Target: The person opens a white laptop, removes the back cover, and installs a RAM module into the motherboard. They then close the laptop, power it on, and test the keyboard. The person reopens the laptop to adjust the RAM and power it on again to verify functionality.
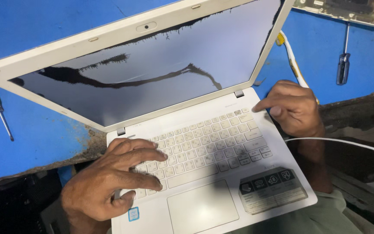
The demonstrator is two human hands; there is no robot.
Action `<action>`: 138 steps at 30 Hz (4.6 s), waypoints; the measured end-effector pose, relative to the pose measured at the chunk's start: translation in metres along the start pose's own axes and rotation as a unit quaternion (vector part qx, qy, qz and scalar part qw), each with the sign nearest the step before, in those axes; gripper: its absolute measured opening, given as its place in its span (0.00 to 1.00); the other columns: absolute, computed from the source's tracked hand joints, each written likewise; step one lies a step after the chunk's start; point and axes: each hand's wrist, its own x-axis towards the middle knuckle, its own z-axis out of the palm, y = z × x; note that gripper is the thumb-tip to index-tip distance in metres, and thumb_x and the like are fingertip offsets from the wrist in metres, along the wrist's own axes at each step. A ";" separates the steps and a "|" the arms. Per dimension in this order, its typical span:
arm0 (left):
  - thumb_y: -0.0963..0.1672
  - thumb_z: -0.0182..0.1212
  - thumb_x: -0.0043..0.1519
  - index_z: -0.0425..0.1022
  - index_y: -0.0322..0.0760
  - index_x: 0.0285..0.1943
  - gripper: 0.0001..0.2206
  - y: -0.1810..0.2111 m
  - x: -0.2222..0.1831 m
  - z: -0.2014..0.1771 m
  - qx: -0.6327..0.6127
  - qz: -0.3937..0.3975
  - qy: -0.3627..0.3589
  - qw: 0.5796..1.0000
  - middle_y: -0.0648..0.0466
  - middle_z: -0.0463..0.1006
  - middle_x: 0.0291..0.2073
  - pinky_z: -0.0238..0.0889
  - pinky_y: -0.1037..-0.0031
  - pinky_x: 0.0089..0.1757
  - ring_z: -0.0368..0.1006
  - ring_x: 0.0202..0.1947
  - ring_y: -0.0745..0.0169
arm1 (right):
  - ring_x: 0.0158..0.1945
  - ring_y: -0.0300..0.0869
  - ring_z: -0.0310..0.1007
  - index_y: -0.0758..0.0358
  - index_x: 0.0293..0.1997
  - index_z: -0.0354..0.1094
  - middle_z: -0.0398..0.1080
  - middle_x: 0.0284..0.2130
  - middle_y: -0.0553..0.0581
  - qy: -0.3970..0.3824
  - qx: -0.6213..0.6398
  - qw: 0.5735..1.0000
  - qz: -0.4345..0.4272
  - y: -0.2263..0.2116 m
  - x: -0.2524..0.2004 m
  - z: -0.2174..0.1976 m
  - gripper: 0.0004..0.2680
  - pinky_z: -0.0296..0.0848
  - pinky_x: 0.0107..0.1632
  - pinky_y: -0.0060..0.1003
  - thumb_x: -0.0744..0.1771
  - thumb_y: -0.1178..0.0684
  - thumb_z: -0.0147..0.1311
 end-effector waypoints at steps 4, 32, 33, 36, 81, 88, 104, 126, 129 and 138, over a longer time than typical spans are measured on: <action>0.39 0.55 0.34 0.88 0.41 0.46 0.28 0.003 0.001 0.001 0.007 -0.004 0.002 1.000 0.42 0.73 0.64 0.53 0.51 0.60 0.61 0.69 0.39 | 0.31 0.40 0.70 0.66 0.41 0.78 0.69 0.25 0.53 -0.036 0.000 0.999 -0.016 -0.012 0.005 0.003 0.23 0.67 0.34 0.36 0.72 0.34 0.42; 0.37 0.61 0.34 0.86 0.42 0.47 0.27 0.007 -0.004 -0.002 -0.015 0.017 0.023 0.999 0.45 0.74 0.64 0.51 0.50 0.61 0.63 0.69 0.41 | 0.28 0.40 0.69 0.68 0.42 0.78 0.69 0.22 0.55 -0.064 -0.066 0.995 -0.032 -0.008 0.010 0.007 0.21 0.67 0.33 0.36 0.70 0.36 0.45; 0.37 0.60 0.34 0.86 0.42 0.47 0.27 0.007 -0.003 -0.003 -0.016 0.017 0.021 1.000 0.45 0.74 0.64 0.51 0.50 0.62 0.63 0.69 0.41 | 0.29 0.40 0.70 0.67 0.42 0.78 0.69 0.23 0.55 -0.068 -0.058 0.995 -0.037 -0.007 0.011 0.007 0.21 0.67 0.33 0.36 0.70 0.36 0.45; 0.37 0.60 0.34 0.86 0.43 0.47 0.27 0.007 -0.003 -0.002 -0.005 0.014 0.019 1.000 0.45 0.74 0.64 0.52 0.49 0.61 0.63 0.69 0.41 | 0.28 0.41 0.69 0.67 0.42 0.78 0.69 0.23 0.55 -0.066 -0.052 0.996 -0.037 -0.006 0.008 0.007 0.21 0.67 0.34 0.37 0.69 0.36 0.46; 0.61 0.74 0.42 0.83 0.37 0.56 0.38 -0.001 -0.090 0.051 -0.057 0.100 0.173 0.978 0.39 0.78 0.63 0.51 0.36 0.69 0.68 0.71 0.36 | 0.16 0.33 0.60 0.62 0.36 0.77 0.63 0.14 0.45 -0.187 0.224 0.924 -0.245 0.004 -0.061 -0.033 0.24 0.53 0.25 0.38 0.62 0.25 0.66; 0.60 0.74 0.43 0.83 0.38 0.54 0.35 0.001 -0.094 0.053 -0.042 0.099 0.186 0.977 0.41 0.79 0.61 0.56 0.38 0.66 0.69 0.68 0.38 | 0.17 0.33 0.58 0.56 0.29 0.79 0.62 0.14 0.46 -0.076 0.338 0.920 -0.184 -0.035 -0.054 -0.022 0.13 0.62 0.26 0.36 0.68 0.43 0.51; 0.61 0.64 0.55 0.81 0.37 0.48 0.28 -0.001 -0.101 0.069 -0.039 0.148 0.292 0.944 0.43 0.82 0.52 0.70 0.45 0.59 0.76 0.59 0.42 | 0.21 0.32 0.55 0.55 0.38 0.70 0.57 0.20 0.43 -0.116 0.245 0.914 -0.301 -0.016 -0.069 -0.025 0.15 0.60 0.26 0.33 0.62 0.38 0.70; 0.62 0.59 0.65 0.77 0.31 0.57 0.32 -0.001 -0.084 0.028 -0.003 0.158 0.442 0.883 0.38 0.78 0.52 0.72 0.59 0.57 0.76 0.55 0.48 | 0.27 0.37 0.63 0.55 0.52 0.70 0.61 0.29 0.51 0.094 0.303 0.940 -0.126 0.084 -0.069 -0.056 0.06 0.69 0.33 0.30 0.72 0.51 0.50; 0.61 0.62 0.65 0.76 0.30 0.60 0.32 -0.007 -0.080 0.022 -0.050 0.167 0.441 0.881 0.39 0.76 0.57 0.73 0.61 0.56 0.76 0.55 0.50 | 0.26 0.37 0.59 0.61 0.49 0.71 0.59 0.28 0.52 0.155 0.356 0.912 -0.133 0.103 -0.058 -0.045 0.06 0.65 0.32 0.31 0.74 0.52 0.49; 0.58 0.66 0.64 0.67 0.30 0.73 0.37 -0.034 -0.075 0.009 -0.095 0.199 0.425 0.878 0.44 0.75 0.61 0.66 0.69 0.58 0.72 0.61 0.59 | 0.27 0.38 0.58 0.64 0.52 0.69 0.59 0.28 0.53 0.200 0.428 0.877 -0.085 0.105 -0.039 -0.037 0.10 0.63 0.33 0.31 0.76 0.47 0.47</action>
